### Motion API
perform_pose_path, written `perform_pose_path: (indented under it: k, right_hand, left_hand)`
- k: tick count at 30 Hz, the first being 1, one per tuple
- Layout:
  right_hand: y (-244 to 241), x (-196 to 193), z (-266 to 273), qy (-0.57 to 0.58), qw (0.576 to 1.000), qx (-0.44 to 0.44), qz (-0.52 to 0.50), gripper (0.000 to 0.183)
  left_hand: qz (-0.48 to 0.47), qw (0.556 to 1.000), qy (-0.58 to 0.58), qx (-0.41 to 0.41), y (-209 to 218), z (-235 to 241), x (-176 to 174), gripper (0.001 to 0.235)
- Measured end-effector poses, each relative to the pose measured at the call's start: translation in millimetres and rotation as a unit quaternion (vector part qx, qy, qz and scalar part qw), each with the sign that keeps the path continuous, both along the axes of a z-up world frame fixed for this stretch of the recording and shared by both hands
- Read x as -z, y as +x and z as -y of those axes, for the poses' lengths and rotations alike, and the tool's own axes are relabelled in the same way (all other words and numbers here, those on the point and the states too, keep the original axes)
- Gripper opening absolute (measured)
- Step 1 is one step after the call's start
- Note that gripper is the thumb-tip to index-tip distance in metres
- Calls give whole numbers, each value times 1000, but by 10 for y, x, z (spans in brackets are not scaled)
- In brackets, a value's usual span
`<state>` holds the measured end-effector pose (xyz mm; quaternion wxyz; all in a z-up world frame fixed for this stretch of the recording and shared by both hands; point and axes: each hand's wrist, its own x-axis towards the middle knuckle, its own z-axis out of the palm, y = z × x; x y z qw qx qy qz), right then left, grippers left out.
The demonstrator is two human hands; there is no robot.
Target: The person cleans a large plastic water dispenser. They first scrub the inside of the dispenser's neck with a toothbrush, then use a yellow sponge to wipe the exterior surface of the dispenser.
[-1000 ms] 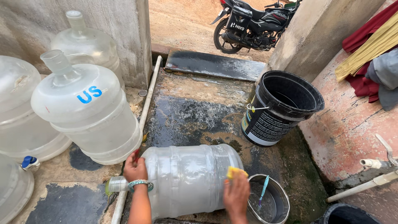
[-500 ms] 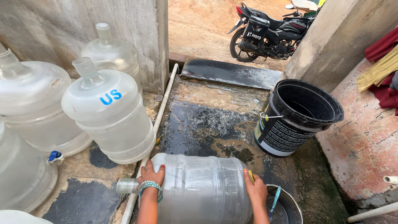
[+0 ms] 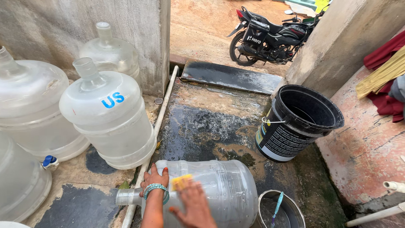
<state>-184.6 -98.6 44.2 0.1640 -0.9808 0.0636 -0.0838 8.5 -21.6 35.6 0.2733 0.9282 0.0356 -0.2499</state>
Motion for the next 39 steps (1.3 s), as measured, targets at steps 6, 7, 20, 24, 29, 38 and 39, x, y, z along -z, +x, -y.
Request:
perform_pose_path:
  k: [6,7,20,24,29,38,39]
  right_hand:
    - [-857,-249,1351,-64,924,374,-56,87]
    - [-939,-221,1404,-26,909,410,-74,87]
    - [-558,521,-68,-237,952,-11,192,67]
    - [-1122,459,1029,-104,908,374,157,66]
    - [-1267,602,1741,313,785,524,101,102]
    - [-1187,369,1805,173,805,566,-26,100]
    - [-1168,361,1748,183,804,565,-24,99]
  left_hand:
    - [1,1000,8,-3,-18,111,5,74]
    - [-2,1000,9,-1,-22,122,1,74]
    - [9,1000,-14,11,64,93,42,73]
    - [128,976,-174,-30,134,80,248,66]
    - [210,924,-259,-187,-87,-160,458,60]
    - [57,992,-99,-58,-156,-158,83,102]
    - [48,994,-86,-56,-157,-138,67,100]
